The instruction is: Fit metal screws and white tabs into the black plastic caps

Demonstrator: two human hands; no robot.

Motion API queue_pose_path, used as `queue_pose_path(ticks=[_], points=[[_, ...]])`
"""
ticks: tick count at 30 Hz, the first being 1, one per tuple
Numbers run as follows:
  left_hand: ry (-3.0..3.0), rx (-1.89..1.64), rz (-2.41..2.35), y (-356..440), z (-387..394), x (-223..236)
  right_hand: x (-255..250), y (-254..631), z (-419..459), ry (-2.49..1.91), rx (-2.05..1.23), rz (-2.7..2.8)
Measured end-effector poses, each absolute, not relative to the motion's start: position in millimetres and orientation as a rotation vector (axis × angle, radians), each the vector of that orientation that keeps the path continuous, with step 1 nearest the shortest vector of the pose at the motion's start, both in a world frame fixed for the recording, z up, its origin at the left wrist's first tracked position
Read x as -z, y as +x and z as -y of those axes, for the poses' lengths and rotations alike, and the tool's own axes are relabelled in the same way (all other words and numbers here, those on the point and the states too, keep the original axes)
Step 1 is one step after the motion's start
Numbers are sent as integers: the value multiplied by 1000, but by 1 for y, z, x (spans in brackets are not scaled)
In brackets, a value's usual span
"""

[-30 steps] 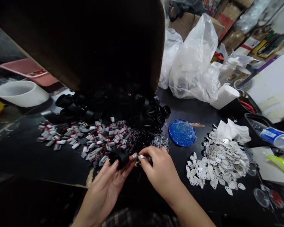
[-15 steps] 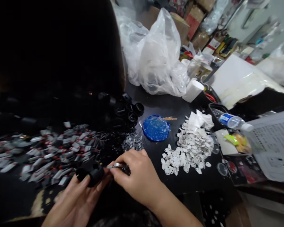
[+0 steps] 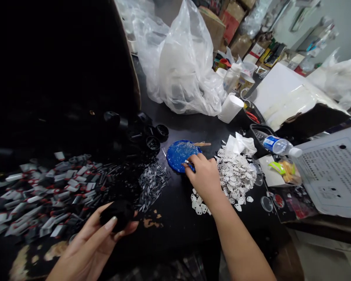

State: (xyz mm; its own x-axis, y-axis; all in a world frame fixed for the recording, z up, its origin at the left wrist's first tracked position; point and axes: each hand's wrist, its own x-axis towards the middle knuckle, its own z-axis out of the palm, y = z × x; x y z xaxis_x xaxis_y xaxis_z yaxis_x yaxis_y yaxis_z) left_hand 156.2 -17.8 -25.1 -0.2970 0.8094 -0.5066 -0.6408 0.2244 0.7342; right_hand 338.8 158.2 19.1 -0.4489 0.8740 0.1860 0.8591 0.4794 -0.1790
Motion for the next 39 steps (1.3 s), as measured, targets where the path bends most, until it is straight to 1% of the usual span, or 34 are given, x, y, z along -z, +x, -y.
queue_pose_path(ticks=[7,11,15,17,18,22,24,26,29,33,36,39], points=[[169,-1461,-1201,156,16,25,-7,333,-162,-1460,-42,2523],[126,-1463,-1157,155,18,31,-8,334,-163,-1461,-129,2467],[118,-1462,-1138,156,20,32,-19,336,-153,-1454,-310,2337],[91,-1466,-1125,159,19,28,-24,334,-141,-1435,-482,2251],[61,-1475,-1105,161,18,26,-26,331,-134,-1426,-627,2175],[-41,-1467,-911,167,13,17,-28,314,-102,-1320,-1359,1700],[-74,-1439,-815,167,11,14,-29,305,-89,-1267,-1528,1602],[-112,-1419,-751,165,10,13,-32,299,-81,-1262,-1550,1655],[-133,-1411,-699,163,12,12,-37,296,-76,-1292,-1451,1792],[-73,-1407,-696,163,14,12,-41,295,-75,-1290,-1384,1842],[36,-1415,-803,163,16,12,-42,295,-74,-1285,-1348,1900],[191,-1443,-1032,163,20,14,-43,295,-71,-1284,-1283,1986]])
